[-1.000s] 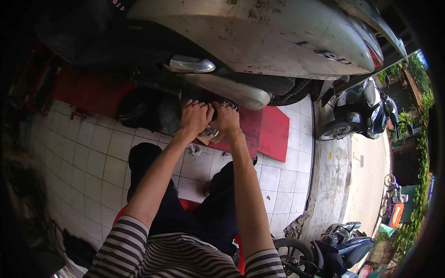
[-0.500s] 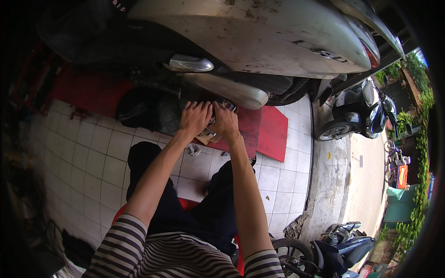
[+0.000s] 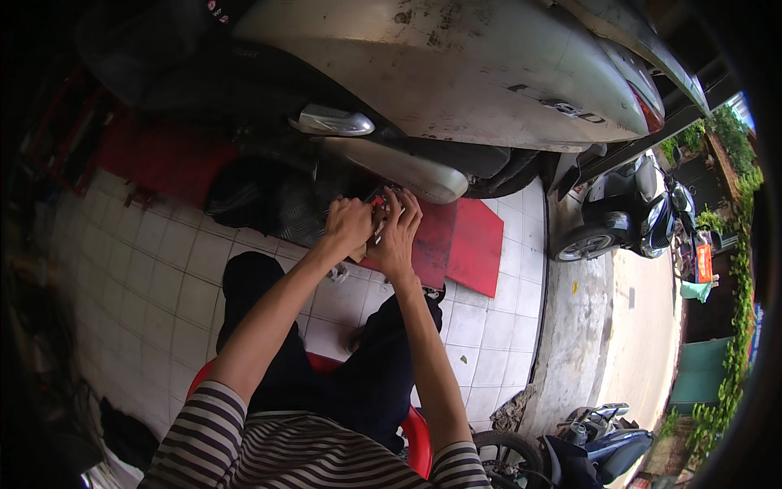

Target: The person services a motorcycle transmission by hand, using a T-handle socket wrench to remove a small metal pin or bolt from the assembly, then placing the component into a cardboard box.

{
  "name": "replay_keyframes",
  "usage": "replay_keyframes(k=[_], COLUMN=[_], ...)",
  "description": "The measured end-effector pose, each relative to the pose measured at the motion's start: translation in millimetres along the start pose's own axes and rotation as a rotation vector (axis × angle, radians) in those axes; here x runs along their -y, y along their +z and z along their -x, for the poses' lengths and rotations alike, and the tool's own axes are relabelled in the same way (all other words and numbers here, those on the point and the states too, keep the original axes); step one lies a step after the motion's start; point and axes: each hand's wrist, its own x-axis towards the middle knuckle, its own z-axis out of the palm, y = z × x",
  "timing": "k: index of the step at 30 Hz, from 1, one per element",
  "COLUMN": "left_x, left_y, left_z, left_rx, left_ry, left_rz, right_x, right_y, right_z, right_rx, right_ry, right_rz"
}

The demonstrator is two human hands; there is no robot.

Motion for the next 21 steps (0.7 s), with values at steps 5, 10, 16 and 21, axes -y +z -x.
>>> replay_keyframes(k=[5,10,16,21], left_x=[11.4,17.3,42.7,39.9], left_y=[15.9,9.9,8.7,5.8], left_z=[-1.2,-10.0,9.9,11.3], left_rx=[-0.156,-0.176,-0.229,-0.249], left_ry=[0.019,-0.153,-0.074,-0.085], left_rz=[-0.036,-0.068,-0.022,-0.002], right_x=[15.4,-53.1,-49.9,-64.2], right_y=[42.8,127.1,151.9,186.5], right_z=[110.0,163.4,107.0,130.3], right_rx=[0.093,0.389,0.467,0.29], right_ry=[0.541,0.498,0.814,0.831], right_rz=[-0.101,-0.322,-0.15,-0.084])
